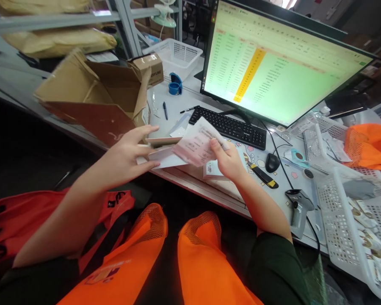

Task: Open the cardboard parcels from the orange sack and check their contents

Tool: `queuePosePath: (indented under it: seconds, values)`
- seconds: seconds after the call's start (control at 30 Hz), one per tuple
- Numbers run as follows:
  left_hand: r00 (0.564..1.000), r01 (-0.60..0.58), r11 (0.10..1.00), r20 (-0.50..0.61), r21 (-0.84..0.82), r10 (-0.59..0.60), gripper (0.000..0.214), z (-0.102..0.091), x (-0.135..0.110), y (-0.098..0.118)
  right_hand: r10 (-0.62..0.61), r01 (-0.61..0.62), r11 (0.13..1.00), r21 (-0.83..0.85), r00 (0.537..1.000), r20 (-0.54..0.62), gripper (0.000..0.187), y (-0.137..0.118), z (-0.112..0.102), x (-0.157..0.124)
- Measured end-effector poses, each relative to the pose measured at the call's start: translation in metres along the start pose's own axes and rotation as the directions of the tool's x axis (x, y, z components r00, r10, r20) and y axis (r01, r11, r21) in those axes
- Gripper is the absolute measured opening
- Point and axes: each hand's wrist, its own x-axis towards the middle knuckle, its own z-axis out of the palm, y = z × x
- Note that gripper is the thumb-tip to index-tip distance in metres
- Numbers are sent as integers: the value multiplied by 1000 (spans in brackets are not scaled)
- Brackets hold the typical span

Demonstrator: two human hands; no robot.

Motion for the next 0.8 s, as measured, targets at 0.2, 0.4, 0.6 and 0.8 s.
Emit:
queuePosePath:
  seconds: [0.2,0.4,0.6,0.8]
  values:
    - [965,-262,965,-8,-4,262,28,1,-16,-7,-13,12,999,-38,1000,-28,71,0,1,6]
    - [966,-255,965,38,-53,258,37,-4,-21,-2,-69,59,997,-54,976,-209,55,-8,12,4]
    - [954,-296,953,25,-61,298,30,1,-28,2,-387,363,909,-205,918,-89,30,-24,13,-11]
    - [951,-309,951,21,-26,310,20,12,-41,9,-537,615,778,-128,756,374,33,-30,0,-10]
